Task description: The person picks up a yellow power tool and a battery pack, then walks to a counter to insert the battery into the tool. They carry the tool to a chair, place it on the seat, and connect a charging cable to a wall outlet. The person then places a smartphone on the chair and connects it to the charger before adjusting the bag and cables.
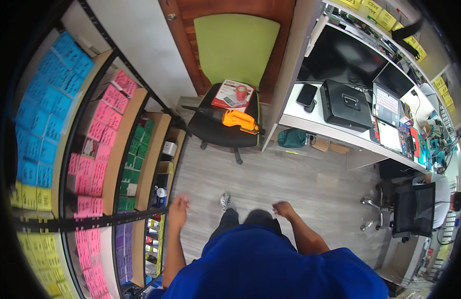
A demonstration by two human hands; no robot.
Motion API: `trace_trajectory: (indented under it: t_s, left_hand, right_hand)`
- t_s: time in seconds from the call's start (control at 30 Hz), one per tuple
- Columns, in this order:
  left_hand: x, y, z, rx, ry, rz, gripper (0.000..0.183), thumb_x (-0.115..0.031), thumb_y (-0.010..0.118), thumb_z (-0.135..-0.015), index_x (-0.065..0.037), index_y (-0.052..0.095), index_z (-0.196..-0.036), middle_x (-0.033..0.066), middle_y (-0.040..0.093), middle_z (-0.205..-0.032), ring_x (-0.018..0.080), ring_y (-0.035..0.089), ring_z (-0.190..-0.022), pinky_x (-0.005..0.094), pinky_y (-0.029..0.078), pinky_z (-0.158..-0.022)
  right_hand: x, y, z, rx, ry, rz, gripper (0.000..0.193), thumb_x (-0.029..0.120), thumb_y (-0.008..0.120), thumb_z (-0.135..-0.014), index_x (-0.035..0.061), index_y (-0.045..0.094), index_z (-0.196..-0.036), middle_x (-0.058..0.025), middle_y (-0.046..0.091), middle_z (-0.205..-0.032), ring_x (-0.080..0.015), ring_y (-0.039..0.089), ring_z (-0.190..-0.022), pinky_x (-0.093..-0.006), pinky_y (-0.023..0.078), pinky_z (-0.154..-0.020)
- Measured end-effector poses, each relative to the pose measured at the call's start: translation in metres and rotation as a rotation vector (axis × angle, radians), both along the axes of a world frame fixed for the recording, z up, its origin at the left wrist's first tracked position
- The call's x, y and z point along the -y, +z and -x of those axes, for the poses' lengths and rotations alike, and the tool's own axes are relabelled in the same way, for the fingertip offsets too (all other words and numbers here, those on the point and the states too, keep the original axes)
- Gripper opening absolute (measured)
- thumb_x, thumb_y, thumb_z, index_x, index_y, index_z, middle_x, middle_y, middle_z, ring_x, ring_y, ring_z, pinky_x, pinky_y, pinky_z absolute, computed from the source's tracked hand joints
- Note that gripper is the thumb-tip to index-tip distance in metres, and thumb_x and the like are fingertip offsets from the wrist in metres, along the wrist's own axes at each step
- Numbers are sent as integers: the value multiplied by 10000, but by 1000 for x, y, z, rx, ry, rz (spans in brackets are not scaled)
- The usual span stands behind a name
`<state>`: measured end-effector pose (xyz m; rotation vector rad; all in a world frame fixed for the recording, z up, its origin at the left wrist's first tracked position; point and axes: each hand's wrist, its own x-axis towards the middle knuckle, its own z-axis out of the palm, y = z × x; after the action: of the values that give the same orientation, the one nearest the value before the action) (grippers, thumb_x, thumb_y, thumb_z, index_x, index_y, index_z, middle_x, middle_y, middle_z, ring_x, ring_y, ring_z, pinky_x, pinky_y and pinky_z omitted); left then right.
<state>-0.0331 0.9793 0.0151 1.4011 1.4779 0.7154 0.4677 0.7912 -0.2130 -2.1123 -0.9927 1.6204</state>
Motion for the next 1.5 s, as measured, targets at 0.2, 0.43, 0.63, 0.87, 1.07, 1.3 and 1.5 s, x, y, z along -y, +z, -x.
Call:
trace_trajectory:
  t_s: [0.2, 0.43, 0.63, 0.87, 1.07, 1.3, 1.5]
  left_hand:
    - [-164, 9, -88, 106, -92, 78, 309, -239, 578, -1149, -45, 715, -1347, 67, 754, -971, 139, 670, -867, 302, 545, -814]
    - [-148, 12, -125, -129, 104, 210, 319, -268, 622, -1136, -44, 744, -1327, 64, 771, -980, 127, 693, -891, 302, 547, -825]
    - [-68, 11, -135, -207, 441, 543, 333, -287, 647, -1130, -25, 752, -1308, 83, 781, -999, 145, 725, -877, 320, 579, -802]
    - [-100, -14, -192, -39, 524, 556, 368, -304, 637, -1139, -5, 735, -1329, 89, 769, -1035, 154, 722, -929, 315, 580, -838]
    - [-163, -39, -238, 382, 499, 506, 393, -270, 627, -1147, 11, 670, -1418, 101, 744, -1214, 161, 697, -1042, 309, 549, -959]
    - [-210, -34, -248, 602, 221, 486, 791, -507, 637, -1117, -52, 355, -1700, 126, 647, -1449, 238, 647, -1274, 380, 513, -1093]
    - [-189, 68, -207, 1158, 182, 395, 911, -763, 457, -1085, -87, 373, -1691, 149, 662, -1410, 248, 700, -1215, 409, 582, -1030]
  right_hand:
    - [-253, 79, -31, 447, 184, -616, 237, 230, 631, -1042, 52, 784, -1073, -198, 788, -1109, -406, 753, -1037, -518, 609, -892]
    - [-559, 18, -82, 466, 208, -441, 543, 408, 849, -914, 43, 731, -1298, -229, 769, -1189, -392, 744, -1136, -478, 582, -978]
    - [-635, -29, -57, 294, 388, -303, 513, 399, 865, -894, 31, 760, -1235, -203, 805, -1102, -388, 783, -1044, -464, 605, -921]
    - [-618, 16, -52, 101, 326, -127, 426, 336, 834, -927, 20, 768, -1206, -157, 822, -1048, -284, 810, -951, -401, 612, -851]
    - [-586, 94, -37, -322, 71, 47, 187, 228, 800, -984, 82, 684, -998, 38, 528, -707, -83, 476, -559, -280, 413, -553]
    - [-545, 220, 10, -961, -246, 314, 205, 253, 718, -1044, 159, 584, -921, 76, 458, -667, -68, 429, -522, -258, 386, -523]
    - [-508, 322, 70, -1360, -396, 400, 187, 192, 639, -1077, 139, 554, -920, 62, 472, -716, -60, 457, -573, -233, 423, -556]
